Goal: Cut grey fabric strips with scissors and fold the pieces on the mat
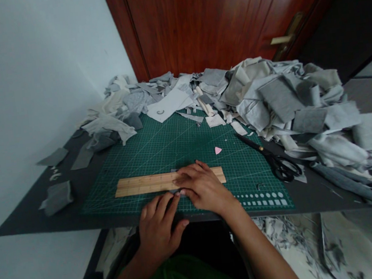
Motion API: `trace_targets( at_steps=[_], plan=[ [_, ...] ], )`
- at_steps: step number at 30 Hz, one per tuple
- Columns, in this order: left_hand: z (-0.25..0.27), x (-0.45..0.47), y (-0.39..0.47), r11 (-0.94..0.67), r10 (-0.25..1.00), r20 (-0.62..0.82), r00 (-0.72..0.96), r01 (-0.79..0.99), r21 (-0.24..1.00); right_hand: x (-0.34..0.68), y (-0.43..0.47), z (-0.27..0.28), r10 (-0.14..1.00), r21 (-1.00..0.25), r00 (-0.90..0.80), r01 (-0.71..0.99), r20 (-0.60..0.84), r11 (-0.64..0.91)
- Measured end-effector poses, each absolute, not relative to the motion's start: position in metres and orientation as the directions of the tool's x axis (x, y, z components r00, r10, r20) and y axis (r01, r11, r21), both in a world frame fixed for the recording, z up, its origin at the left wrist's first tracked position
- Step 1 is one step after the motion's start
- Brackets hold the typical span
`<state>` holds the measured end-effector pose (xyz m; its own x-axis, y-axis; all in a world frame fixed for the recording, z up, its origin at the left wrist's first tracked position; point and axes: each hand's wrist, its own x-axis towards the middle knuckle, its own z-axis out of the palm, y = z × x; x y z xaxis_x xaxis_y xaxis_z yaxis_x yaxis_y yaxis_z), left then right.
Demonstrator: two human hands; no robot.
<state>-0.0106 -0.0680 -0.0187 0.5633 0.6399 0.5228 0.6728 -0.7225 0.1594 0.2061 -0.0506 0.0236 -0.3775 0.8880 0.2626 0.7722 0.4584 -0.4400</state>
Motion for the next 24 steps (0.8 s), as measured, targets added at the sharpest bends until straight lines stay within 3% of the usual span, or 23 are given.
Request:
trace_targets(
  at_steps=[8,14,24],
  plan=[
    [-0.022,-0.007,-0.066,-0.732,0.595,0.551,0.585,0.678,0.070,0.207,-0.049,0.021,0.884,-0.421,-0.388,0.778,0.262,0.466],
    [-0.032,-0.007,-0.062,-0.797,0.457,0.625,0.633,0.603,-0.029,0.207,-0.050,0.019,0.885,-0.433,-0.380,0.773,0.269,0.464],
    [-0.034,-0.009,-0.063,-0.790,0.478,0.588,0.652,0.612,-0.036,0.208,-0.049,0.018,0.875,-0.434,-0.391,0.762,0.285,0.481]
  ],
)
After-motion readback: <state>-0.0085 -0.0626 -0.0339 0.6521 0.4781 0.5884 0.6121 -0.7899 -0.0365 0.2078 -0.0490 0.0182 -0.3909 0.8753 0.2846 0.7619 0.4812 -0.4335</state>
